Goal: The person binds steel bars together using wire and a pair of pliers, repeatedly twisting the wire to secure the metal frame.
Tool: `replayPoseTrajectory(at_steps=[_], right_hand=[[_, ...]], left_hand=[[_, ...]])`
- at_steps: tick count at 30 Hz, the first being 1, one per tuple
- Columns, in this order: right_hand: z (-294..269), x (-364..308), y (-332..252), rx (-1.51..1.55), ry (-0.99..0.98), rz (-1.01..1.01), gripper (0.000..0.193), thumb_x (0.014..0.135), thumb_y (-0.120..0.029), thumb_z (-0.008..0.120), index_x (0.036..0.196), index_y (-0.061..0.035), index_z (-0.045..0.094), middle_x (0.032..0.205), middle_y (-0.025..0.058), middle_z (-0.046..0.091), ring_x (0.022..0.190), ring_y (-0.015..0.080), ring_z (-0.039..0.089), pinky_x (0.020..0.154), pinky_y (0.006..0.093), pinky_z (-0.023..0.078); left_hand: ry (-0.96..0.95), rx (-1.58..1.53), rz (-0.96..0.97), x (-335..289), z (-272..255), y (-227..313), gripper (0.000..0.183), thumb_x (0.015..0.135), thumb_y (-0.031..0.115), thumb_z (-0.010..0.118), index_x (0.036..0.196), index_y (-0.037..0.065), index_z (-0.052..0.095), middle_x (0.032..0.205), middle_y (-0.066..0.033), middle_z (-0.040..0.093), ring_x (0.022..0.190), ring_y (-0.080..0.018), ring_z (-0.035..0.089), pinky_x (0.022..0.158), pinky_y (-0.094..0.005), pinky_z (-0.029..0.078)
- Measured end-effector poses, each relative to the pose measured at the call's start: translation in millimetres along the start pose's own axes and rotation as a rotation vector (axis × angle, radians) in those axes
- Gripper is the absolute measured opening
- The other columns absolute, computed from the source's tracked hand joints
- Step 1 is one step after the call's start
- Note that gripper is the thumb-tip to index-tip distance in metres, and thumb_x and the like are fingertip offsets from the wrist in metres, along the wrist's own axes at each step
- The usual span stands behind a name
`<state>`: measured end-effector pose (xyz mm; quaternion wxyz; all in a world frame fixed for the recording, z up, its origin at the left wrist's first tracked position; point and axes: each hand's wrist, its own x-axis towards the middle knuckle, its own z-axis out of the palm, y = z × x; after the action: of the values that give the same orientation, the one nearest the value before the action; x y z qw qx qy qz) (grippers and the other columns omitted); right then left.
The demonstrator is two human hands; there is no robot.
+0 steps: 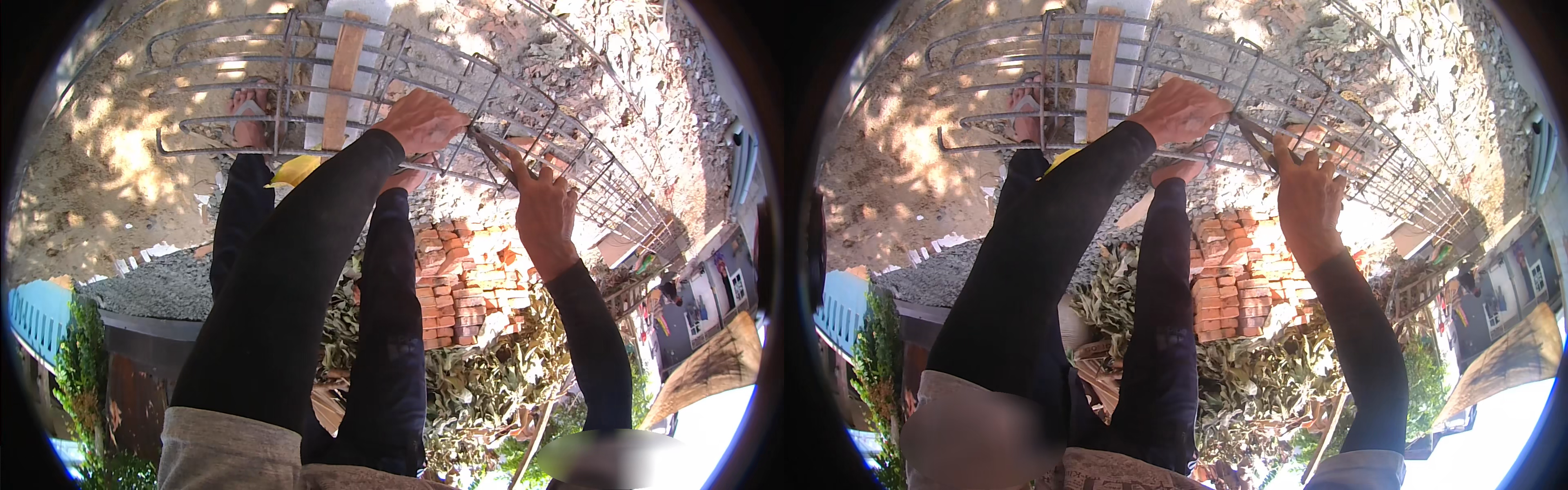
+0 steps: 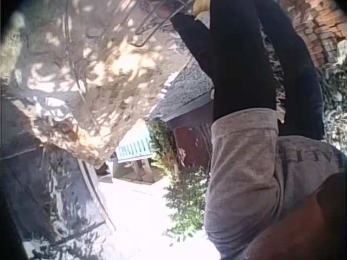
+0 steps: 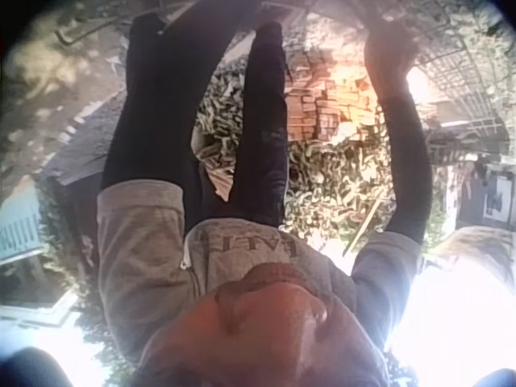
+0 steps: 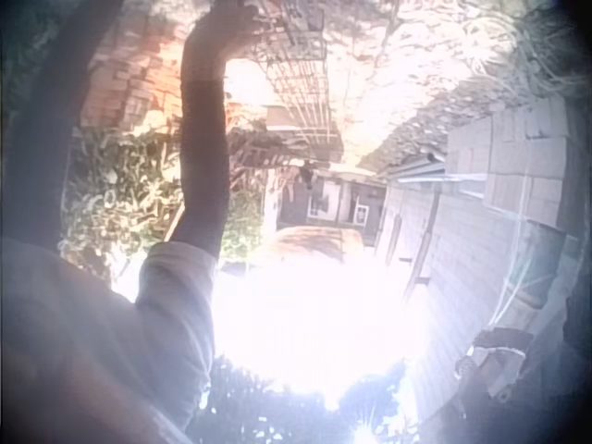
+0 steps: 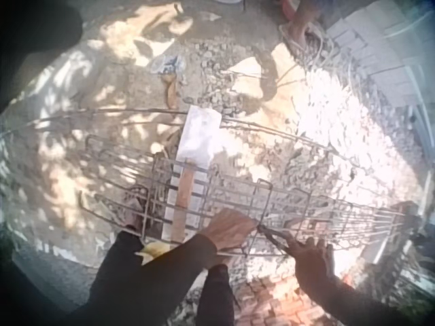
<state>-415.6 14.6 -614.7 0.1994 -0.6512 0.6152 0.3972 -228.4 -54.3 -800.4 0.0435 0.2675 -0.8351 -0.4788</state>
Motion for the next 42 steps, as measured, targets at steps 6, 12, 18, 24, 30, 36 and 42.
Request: replayPoseTrajectory(at_steps=[6,12,18,24,30,36,42], right_hand=[[-9,5,-2,0.148,-0.17,-0.008,0.033,0.102,-0.017,0.054,0.134,-0.0073,0.054,0.09,0.0187,0.07,0.08,0.0365,0.073,0.068,0.0506,0.057],[6,30,38,1.67,-1.017,0.284,0.036,0.094,-0.027,0.074,0.111,-0.0004,0.057,0.075,0.0061,0.063,0.058,0.0174,0.066,0.049,0.0315,0.054],[-32,24,17,0.669,-0.348,-0.022,0.052,0.085,-0.032,0.074,0.114,0.007,0.056,0.083,0.0178,0.069,0.068,0.0296,0.071,0.066,0.0411,0.058],[-27,10,14,-0.045,0.132,-0.187,0.038,0.098,-0.033,0.061,0.099,0.0051,0.061,0.079,0.0195,0.068,0.075,0.0303,0.073,0.067,0.0438,0.057],[-15,23,46,1.673,-1.095,0.543,0.053,0.108,-0.054,0.042,0.111,-0.0054,0.062,0.071,0.0032,0.063,0.049,0.0109,0.058,0.042,0.0267,0.047],[-39,26,44,0.746,-0.614,0.007,0.065,0.079,-0.033,0.083,0.129,-0.0022,0.054,0.084,0.0117,0.065,0.071,0.0233,0.069,0.066,0.0415,0.057],[-33,24,46,-0.195,0.152,-0.367,0.048,0.086,-0.031,0.075,0.12,-0.0036,0.056,0.101,0.0101,0.061,0.089,0.0296,0.065,0.075,0.0415,0.056]], left_hand=[[0.011,-0.01,0.011,-2,-1,-1,0.015,0.092,0.027,0.063,0.098,0.017,0.073,0.077,-0.0064,0.069,0.075,-0.0297,0.068,0.065,-0.0464,0.049],[-0.065,0.023,-0.022,2,-10,8,0.014,0.092,0.026,0.063,0.094,0.015,0.071,0.076,-0.0097,0.07,0.075,-0.0314,0.069,0.066,-0.0472,0.05],[-0.054,0.026,-0.051,-2,-15,3,0.014,0.09,0.025,0.063,0.091,0.013,0.071,0.076,-0.0119,0.071,0.076,-0.0324,0.071,0.067,-0.0477,0.051],[-0.041,0.008,-0.032,3,-8,5,0.014,0.09,0.024,0.063,0.091,0.013,0.072,0.078,-0.0119,0.071,0.078,-0.0323,0.071,0.068,-0.0476,0.051],[-0.07,0.007,-0.04,3,-4,3,0.012,0.086,0.023,0.065,0.087,0.013,0.071,0.078,-0.0124,0.071,0.078,-0.0327,0.071,0.069,-0.0477,0.051],[-0.033,-0.005,-0.031,0,1,0,0.012,0.084,0.023,0.065,0.086,0.014,0.071,0.076,-0.0122,0.07,0.076,-0.0331,0.071,0.068,-0.0481,0.052],[-0.107,-0.002,-0.064,5,-6,3,0.015,0.091,0.027,0.063,0.096,0.015,0.072,0.078,-0.0115,0.07,0.077,-0.0333,0.07,0.069,-0.0489,0.053]])
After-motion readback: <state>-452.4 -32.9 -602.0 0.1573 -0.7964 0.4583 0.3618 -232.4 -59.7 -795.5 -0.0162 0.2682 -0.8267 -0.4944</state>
